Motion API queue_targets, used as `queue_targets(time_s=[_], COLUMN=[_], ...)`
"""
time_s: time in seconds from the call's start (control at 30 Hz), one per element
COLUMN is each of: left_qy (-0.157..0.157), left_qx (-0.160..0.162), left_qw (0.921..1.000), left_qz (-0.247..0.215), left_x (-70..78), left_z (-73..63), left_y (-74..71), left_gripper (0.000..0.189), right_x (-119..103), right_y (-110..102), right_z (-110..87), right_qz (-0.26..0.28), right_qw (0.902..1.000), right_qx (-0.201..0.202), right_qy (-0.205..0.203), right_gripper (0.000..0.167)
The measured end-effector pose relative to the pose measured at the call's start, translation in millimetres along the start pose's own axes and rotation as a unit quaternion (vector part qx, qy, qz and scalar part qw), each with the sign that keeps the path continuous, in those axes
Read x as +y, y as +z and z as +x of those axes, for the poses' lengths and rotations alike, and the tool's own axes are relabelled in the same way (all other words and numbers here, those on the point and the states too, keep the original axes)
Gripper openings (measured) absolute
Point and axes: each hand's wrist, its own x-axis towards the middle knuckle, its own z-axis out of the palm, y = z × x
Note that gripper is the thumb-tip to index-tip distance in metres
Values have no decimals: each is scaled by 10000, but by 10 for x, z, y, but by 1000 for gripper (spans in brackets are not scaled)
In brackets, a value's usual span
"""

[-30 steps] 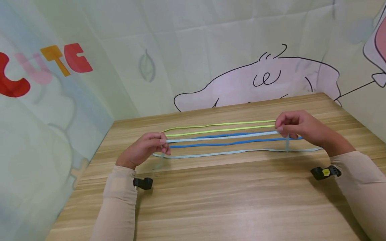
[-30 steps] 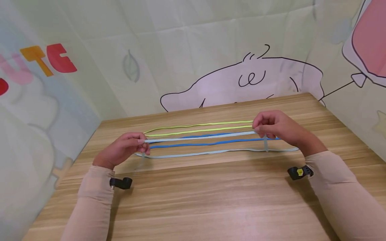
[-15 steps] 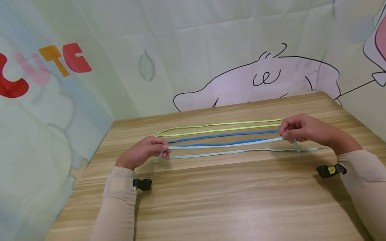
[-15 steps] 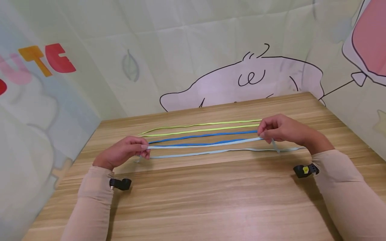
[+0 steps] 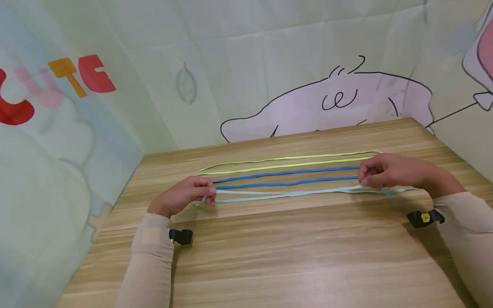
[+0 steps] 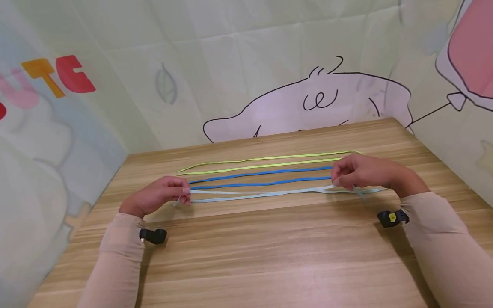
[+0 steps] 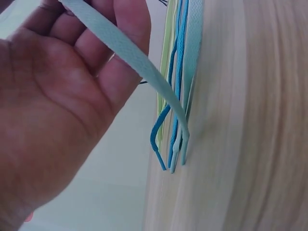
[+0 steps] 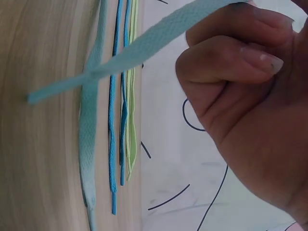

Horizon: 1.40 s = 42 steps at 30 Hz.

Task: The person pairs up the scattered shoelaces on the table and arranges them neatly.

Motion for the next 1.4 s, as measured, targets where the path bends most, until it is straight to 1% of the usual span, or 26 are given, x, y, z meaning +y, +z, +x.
queue_targets(time_s=[0.03, 0.17, 0.23, 0.37, 0.57, 0.8, 0.97, 1.13, 1.27, 1.4], left_qy=[-18, -152, -235, -319, -302, -526, -628, -747, -841, -1044], left_qx=[-12, -57, -79, -77, -9, -39, -107, -212, -321, -289], left_qw=[10000, 9999, 9997, 9994, 9982, 9964, 9946, 9940, 9946, 9934], left_qz=[6, 28, 66, 134, 511, 668, 819, 768, 517, 384], left_x=[1, 10, 12, 7, -1, -28, -48, -50, -61, -79], left_z=[-2, -10, -16, -29, -51, -58, -66, -85, -102, -123], left_y=[-2, -8, -14, -24, -40, -53, -79, -87, -90, -107], left_gripper=[20, 21, 22, 24, 26, 27, 25, 28, 31, 32], right_x=[2, 17, 23, 40, 83, 111, 98, 102, 128, 146], right_y=[7, 21, 21, 11, -2, -3, -1, 8, 5, -4], right_z=[7, 27, 29, 25, 11, -16, -28, -31, -25, -21], right_qz=[-22, -168, -279, -407, -675, -870, -896, -865, -908, -1063], right_qw=[10000, 9996, 9992, 9987, 9969, 9944, 9937, 9931, 9916, 9891], right_qx=[-26, -51, -43, -116, -299, -405, -427, -452, -454, -469], right_qy=[62, 227, 280, 285, 287, 444, 513, 654, 799, 901], right_gripper=[14, 4, 2, 4, 8, 16, 15, 13, 12, 10])
